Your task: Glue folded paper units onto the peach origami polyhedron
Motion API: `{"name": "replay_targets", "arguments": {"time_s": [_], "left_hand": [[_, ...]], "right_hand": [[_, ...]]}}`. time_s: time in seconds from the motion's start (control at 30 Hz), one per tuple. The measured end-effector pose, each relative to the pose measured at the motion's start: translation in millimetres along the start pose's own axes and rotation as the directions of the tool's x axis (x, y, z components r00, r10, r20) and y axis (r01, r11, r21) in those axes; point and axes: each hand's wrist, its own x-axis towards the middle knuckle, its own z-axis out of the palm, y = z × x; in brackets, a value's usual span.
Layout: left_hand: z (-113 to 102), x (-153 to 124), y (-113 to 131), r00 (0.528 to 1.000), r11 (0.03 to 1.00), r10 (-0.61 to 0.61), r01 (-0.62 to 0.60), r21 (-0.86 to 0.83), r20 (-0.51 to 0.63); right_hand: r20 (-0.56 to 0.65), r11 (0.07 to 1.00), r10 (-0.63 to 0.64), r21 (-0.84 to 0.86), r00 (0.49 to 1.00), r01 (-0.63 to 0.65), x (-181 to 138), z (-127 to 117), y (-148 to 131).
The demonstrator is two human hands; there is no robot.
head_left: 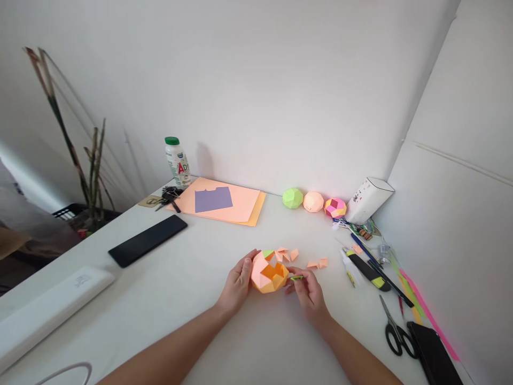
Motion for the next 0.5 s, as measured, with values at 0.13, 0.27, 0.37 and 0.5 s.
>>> {"name": "replay_targets", "arguments": {"time_s": [0.13, 0.27, 0.37, 0.5], "left_hand": [[0.4, -5.2, 6.1, 1.0, 1.0, -0.009, 0.008, 0.03, 0.009], [2.7, -10.8, 11.4, 1.0, 0.998, -0.018, 0.017, 0.055, 0.016], [5.2, -13.9, 14.5, 1.0, 0.999, -0.03, 0.03, 0.028, -0.001], [6.9, -16.0, 17.5, 0.997, 0.997, -0.072, 0.071, -0.015, -0.027]], "right_hand": [[-0.072, 0.998, -0.042, -0.054, 0.997, 0.038, 0.9, -2.3, 2.5], [-0.12, 0.999, -0.036, -0.031, 0.992, 0.032, 0.9, -3.9, 6.6], [-0.113, 1.0, 0.003, -0.026, 0.994, -0.006, 0.9, -3.9, 9.0], [-0.082, 0.999, 0.022, -0.026, 0.996, -0.024, 1.2, -3.8, 9.9]]}}
